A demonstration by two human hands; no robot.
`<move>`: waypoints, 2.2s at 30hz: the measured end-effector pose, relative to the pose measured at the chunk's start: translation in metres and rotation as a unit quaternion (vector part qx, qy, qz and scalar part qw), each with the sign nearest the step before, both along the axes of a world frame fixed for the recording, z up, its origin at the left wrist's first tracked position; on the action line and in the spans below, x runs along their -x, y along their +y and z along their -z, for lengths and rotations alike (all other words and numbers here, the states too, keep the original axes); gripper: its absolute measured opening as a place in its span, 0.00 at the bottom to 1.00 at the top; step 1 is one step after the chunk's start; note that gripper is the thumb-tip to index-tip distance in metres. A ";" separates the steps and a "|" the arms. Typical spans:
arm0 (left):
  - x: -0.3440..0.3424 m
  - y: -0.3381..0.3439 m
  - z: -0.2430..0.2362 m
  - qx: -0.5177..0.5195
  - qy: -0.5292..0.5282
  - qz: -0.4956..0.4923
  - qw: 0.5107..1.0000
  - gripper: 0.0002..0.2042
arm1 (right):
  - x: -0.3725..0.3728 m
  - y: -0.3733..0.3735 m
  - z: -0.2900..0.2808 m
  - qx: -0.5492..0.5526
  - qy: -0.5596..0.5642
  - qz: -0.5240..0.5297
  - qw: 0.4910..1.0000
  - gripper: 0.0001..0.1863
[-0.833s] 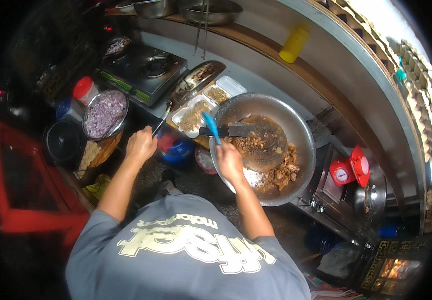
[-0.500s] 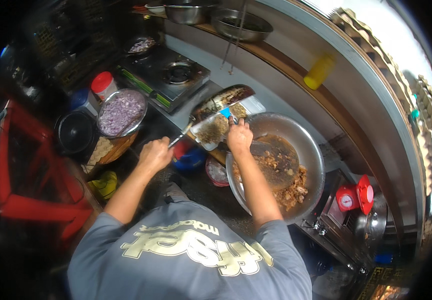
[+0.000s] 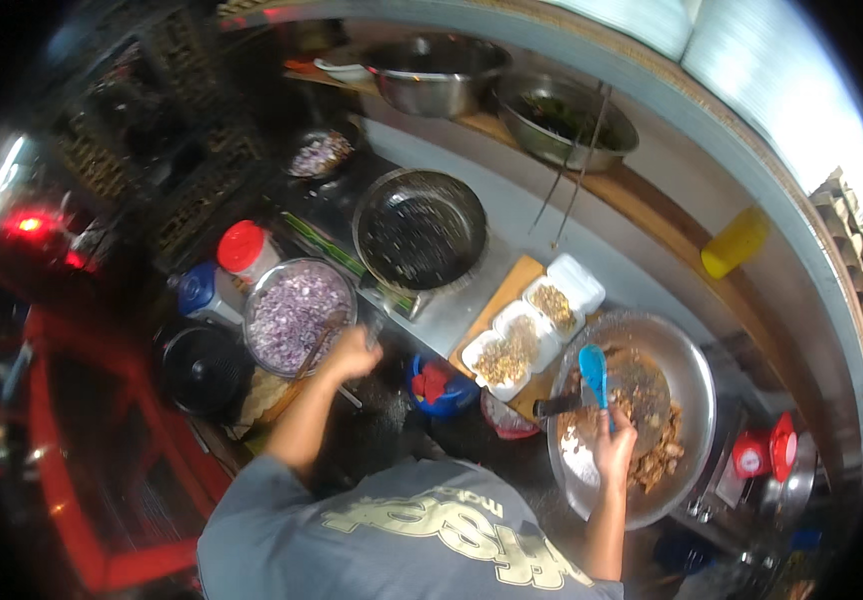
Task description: The person cooks a mixture of eggs and meat in a pan, adds chopped onions and seasonings, then portions the cooked food into styrofoam containers. They hand the packed food to customers and continue cooking more batches.
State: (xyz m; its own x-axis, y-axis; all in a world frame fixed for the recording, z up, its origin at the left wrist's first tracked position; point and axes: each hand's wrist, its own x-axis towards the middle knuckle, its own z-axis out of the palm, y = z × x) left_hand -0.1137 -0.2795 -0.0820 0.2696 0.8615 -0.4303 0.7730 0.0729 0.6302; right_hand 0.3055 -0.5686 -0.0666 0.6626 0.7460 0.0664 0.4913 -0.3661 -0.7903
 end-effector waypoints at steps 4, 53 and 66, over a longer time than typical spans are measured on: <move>-0.011 0.110 0.018 -0.126 -0.063 -0.042 0.989 0.10 | 0.007 -0.008 0.005 -0.115 0.278 0.107 0.948 0.09; 0.114 0.119 -0.047 -0.383 0.024 -0.044 0.923 0.14 | 0.106 0.095 -0.015 -0.101 0.448 -0.188 0.868 0.20; 0.191 0.424 0.011 0.041 -0.184 -0.158 0.969 0.15 | 0.370 0.414 0.033 0.054 0.466 -0.016 0.883 0.10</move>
